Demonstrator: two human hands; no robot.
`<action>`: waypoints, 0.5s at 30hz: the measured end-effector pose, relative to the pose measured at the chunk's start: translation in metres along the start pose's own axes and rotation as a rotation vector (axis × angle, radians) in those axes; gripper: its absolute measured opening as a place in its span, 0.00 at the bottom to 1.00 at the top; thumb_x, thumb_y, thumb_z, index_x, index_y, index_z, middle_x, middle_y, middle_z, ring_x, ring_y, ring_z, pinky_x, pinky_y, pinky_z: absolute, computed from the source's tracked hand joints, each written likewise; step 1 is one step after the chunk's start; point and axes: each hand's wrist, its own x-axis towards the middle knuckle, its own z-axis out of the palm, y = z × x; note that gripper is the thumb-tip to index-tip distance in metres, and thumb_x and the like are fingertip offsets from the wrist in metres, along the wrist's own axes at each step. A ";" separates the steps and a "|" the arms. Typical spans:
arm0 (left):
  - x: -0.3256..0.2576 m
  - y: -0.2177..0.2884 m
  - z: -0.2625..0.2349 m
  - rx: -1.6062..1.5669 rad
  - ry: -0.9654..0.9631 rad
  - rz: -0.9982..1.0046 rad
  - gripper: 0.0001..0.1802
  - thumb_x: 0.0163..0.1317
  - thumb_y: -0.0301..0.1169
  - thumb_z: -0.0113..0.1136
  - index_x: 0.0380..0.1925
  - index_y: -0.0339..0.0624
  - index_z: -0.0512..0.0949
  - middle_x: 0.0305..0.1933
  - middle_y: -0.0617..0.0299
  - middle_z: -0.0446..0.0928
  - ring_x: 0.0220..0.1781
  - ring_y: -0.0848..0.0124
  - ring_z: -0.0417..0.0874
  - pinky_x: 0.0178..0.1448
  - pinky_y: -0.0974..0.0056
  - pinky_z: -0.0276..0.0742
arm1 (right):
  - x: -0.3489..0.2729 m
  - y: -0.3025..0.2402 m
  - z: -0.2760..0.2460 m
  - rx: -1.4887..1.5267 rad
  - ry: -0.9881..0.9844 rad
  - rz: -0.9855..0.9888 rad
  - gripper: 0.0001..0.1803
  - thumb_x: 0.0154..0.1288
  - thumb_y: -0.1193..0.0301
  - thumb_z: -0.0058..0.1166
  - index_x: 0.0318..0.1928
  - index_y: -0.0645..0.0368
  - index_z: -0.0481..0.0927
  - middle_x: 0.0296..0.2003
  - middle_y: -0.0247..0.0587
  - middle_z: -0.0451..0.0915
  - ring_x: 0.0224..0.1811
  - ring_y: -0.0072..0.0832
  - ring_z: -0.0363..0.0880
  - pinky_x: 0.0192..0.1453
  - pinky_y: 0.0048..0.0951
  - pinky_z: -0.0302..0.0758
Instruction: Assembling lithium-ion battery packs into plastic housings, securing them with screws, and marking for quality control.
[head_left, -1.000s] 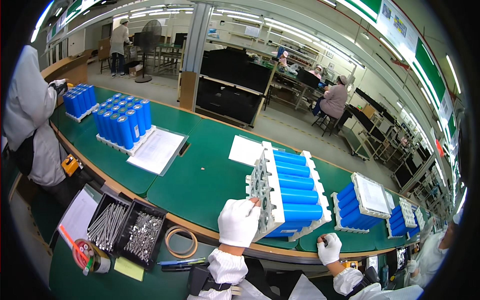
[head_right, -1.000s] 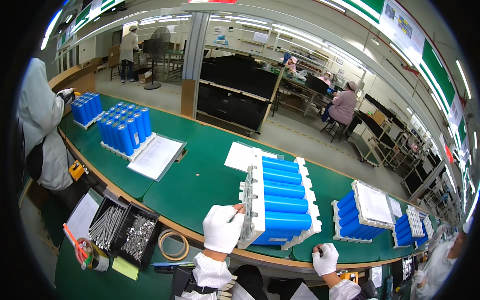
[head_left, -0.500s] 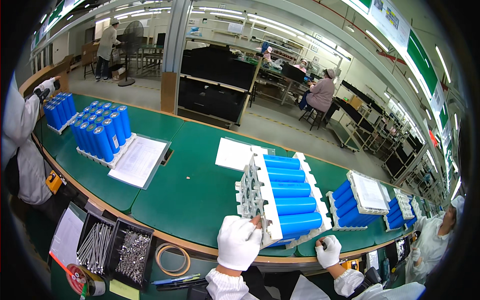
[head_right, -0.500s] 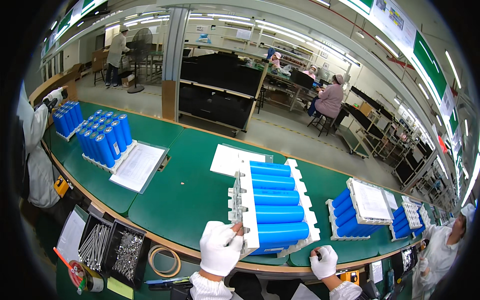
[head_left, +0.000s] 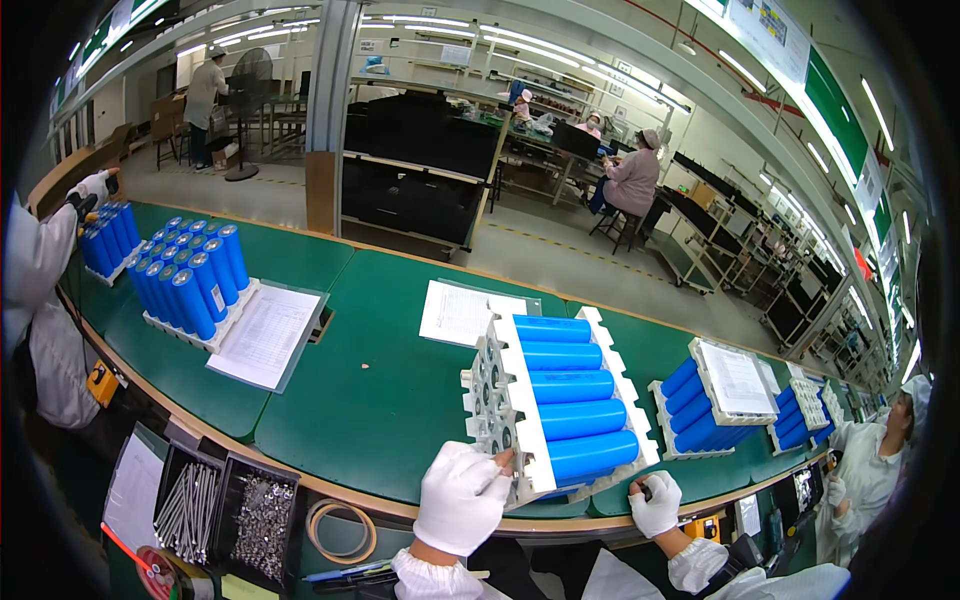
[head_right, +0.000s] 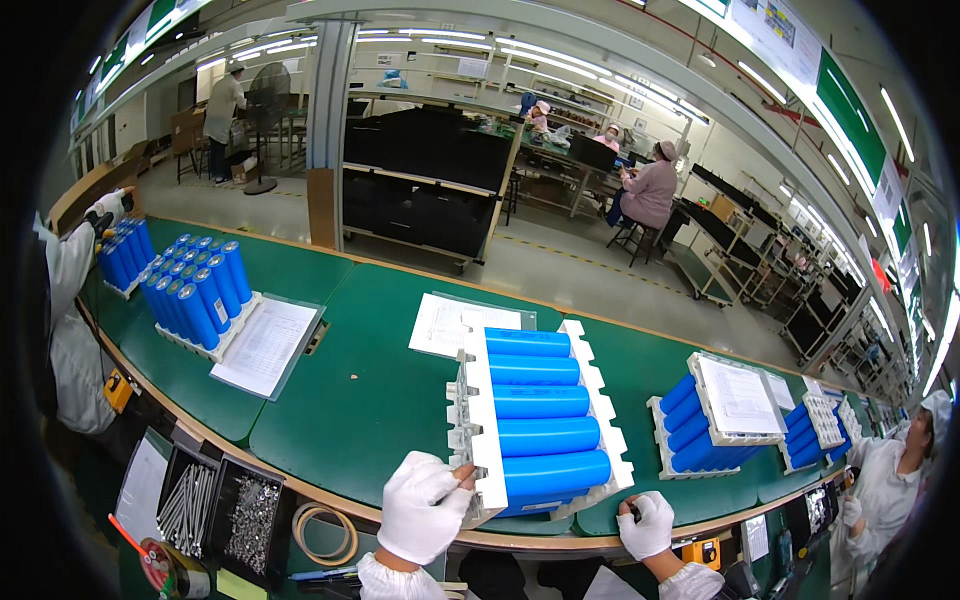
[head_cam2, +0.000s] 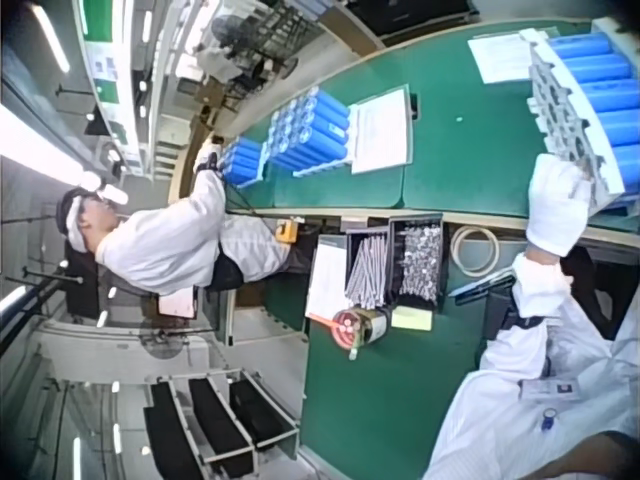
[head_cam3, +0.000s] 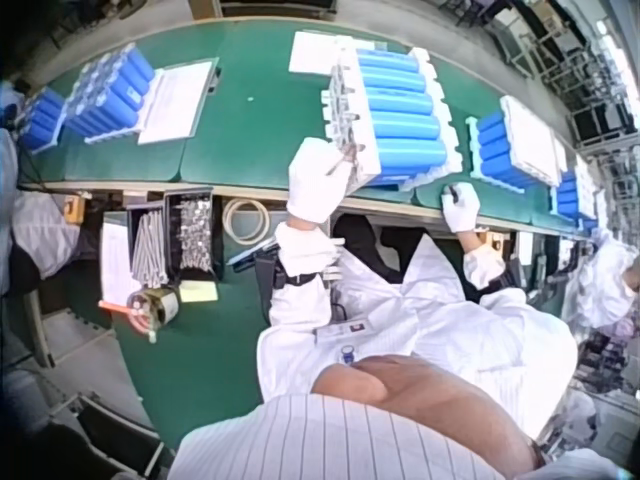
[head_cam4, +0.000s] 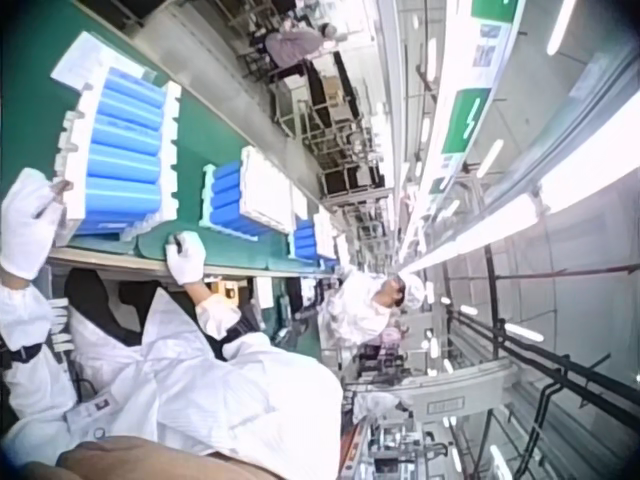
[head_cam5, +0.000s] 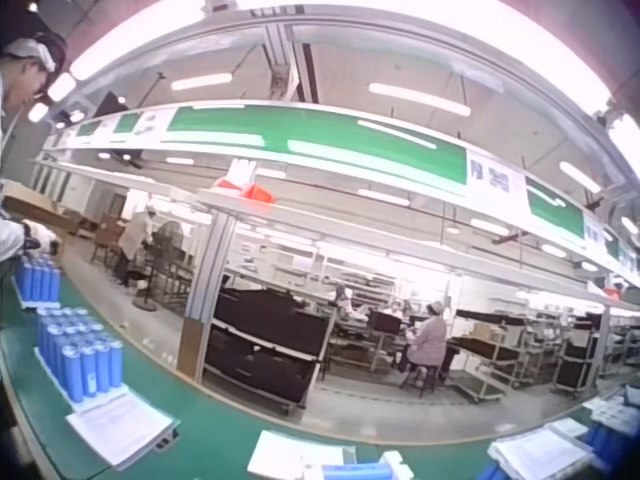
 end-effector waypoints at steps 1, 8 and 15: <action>0.000 -0.001 0.001 0.002 0.002 -0.002 0.09 0.47 0.21 0.70 0.32 0.38 0.87 0.26 0.59 0.79 0.33 0.61 0.78 0.37 0.60 0.76 | 0.000 -0.001 0.000 0.010 -0.004 0.010 0.08 0.52 0.78 0.64 0.28 0.58 0.76 0.27 0.42 0.76 0.26 0.40 0.76 0.31 0.39 0.72; 0.000 -0.002 0.010 -0.176 0.100 -0.209 0.06 0.50 0.23 0.71 0.30 0.38 0.87 0.24 0.58 0.81 0.29 0.64 0.80 0.36 0.63 0.76 | 0.000 -0.004 0.000 0.017 -0.010 0.038 0.07 0.53 0.78 0.64 0.28 0.58 0.77 0.26 0.41 0.76 0.25 0.39 0.76 0.30 0.37 0.71; -0.001 0.007 0.017 -0.137 0.179 -0.254 0.04 0.50 0.23 0.69 0.28 0.37 0.86 0.23 0.58 0.79 0.28 0.63 0.80 0.35 0.62 0.75 | 0.001 -0.007 0.000 -0.009 -0.008 0.050 0.06 0.53 0.77 0.64 0.27 0.59 0.78 0.26 0.42 0.76 0.25 0.39 0.76 0.29 0.36 0.72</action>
